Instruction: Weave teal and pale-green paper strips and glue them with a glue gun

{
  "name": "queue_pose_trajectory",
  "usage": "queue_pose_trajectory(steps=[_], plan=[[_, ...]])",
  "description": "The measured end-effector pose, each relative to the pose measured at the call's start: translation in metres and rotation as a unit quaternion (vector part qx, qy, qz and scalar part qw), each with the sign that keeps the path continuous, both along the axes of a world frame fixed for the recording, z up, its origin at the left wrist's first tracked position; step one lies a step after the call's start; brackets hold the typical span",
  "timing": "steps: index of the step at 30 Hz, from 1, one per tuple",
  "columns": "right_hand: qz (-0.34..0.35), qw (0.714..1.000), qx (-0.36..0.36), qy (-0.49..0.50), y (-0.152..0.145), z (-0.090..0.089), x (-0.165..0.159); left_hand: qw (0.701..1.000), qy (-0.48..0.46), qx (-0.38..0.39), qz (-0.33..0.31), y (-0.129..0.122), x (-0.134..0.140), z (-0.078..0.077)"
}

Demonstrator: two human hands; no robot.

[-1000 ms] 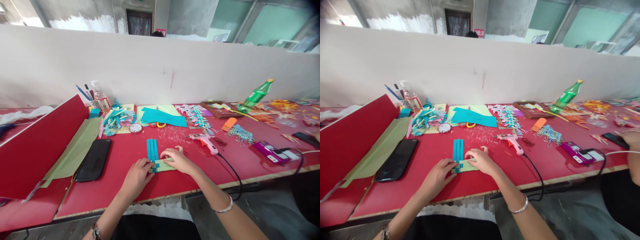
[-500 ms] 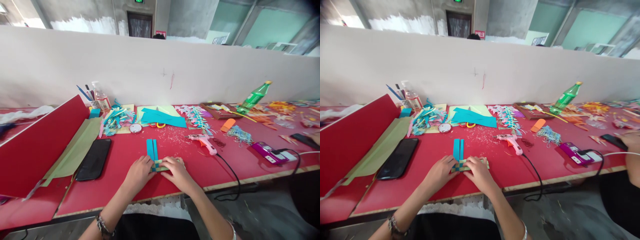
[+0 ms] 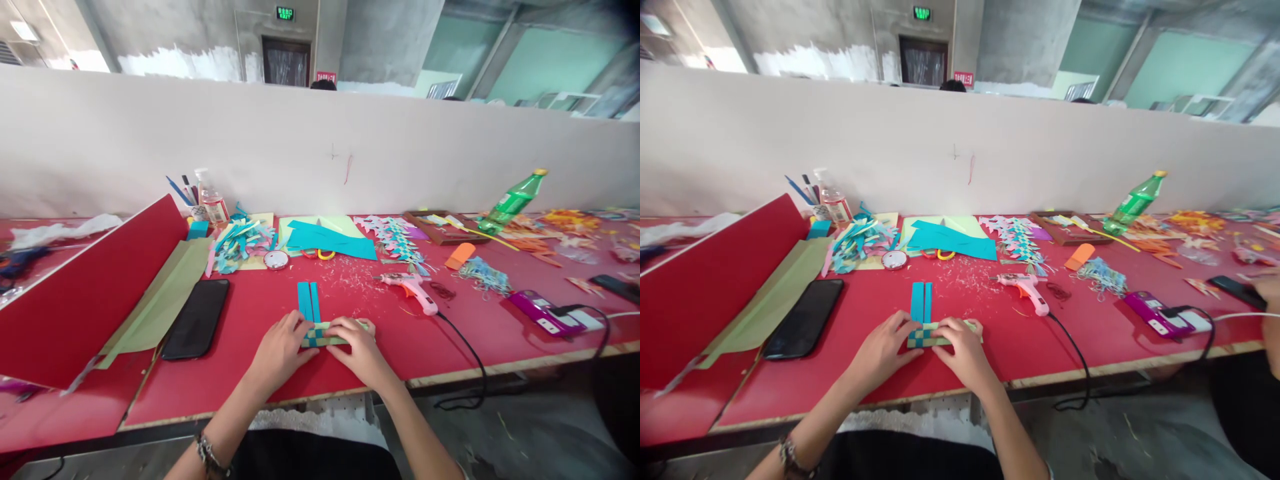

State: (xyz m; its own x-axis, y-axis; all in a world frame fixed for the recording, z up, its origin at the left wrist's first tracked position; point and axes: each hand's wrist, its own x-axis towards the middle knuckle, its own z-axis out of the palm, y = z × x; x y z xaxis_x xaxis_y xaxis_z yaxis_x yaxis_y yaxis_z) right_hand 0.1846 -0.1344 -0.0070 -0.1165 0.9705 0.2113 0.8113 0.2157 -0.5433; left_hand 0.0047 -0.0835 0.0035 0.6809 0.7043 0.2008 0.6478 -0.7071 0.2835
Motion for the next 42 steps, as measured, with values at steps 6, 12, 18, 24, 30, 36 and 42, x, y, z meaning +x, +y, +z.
queue_pose_trajectory(steps=[6, 12, 18, 24, 30, 36, 42], plan=[[-0.007, 1.000, 0.008, -0.009, 0.000, -0.001, -0.001, 0.997, -0.055, -0.056, -0.018, 0.003, 0.000, -0.006], [0.001, 1.000, 0.014, -0.011, 0.001, 0.001, -0.002, 0.990, -0.115, -0.080, -0.006, 0.003, -0.001, -0.011], [-0.003, 1.000, 0.021, -0.015, 0.000, -0.001, -0.002, 0.989, -0.121, -0.079, -0.012, 0.003, -0.001, -0.012], [-0.003, 1.000, 0.021, -0.013, -0.003, 0.001, -0.003, 0.994, -0.094, -0.061, -0.006, -0.001, -0.005, -0.007], [0.006, 0.997, 0.042, -0.059, 0.002, 0.004, -0.006, 0.994, -0.098, -0.054, -0.008, 0.003, -0.005, -0.015], [0.035, 0.998, 0.026, -0.053, 0.011, 0.004, -0.005, 0.993, -0.104, -0.055, -0.012, 0.006, -0.004, -0.019], [0.039, 0.997, 0.030, -0.057, 0.012, 0.004, -0.004, 0.994, -0.075, -0.074, -0.016, 0.007, -0.003, -0.010]])
